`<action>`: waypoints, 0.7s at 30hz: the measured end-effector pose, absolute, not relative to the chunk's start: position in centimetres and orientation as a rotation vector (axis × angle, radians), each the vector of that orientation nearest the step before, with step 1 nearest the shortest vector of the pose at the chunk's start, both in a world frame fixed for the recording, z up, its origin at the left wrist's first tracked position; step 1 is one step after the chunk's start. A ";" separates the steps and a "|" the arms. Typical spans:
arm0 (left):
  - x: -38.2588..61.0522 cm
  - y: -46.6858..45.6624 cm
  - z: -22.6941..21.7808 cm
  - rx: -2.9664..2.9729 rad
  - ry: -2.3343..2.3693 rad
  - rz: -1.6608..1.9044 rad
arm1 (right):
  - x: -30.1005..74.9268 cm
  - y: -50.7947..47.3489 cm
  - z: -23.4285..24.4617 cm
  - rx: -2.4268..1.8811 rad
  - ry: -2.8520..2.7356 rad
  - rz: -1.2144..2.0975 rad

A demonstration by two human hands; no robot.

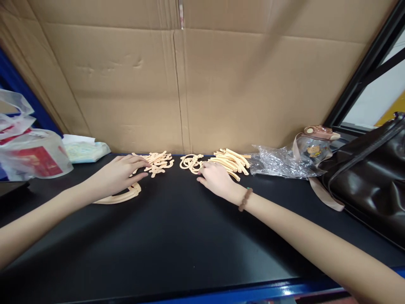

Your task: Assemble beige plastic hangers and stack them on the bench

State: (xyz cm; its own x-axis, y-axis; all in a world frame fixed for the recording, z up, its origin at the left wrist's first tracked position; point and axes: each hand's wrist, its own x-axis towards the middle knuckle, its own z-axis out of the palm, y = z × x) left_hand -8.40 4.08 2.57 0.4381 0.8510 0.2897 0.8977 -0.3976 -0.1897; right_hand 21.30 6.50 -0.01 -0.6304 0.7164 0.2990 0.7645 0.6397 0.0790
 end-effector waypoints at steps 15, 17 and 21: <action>-6.7 6.6 1.7 -2.531 -1.310 -0.205 | 18.5 8.3 -0.1 -1.166 -2.642 -0.461; -6.5 6.5 1.6 -2.505 -1.318 -0.195 | 18.7 8.3 -0.2 -1.154 -2.640 -0.453; -6.1 6.1 1.5 -2.463 -1.337 -0.178 | 19.1 8.4 -0.5 -1.153 -2.620 -0.420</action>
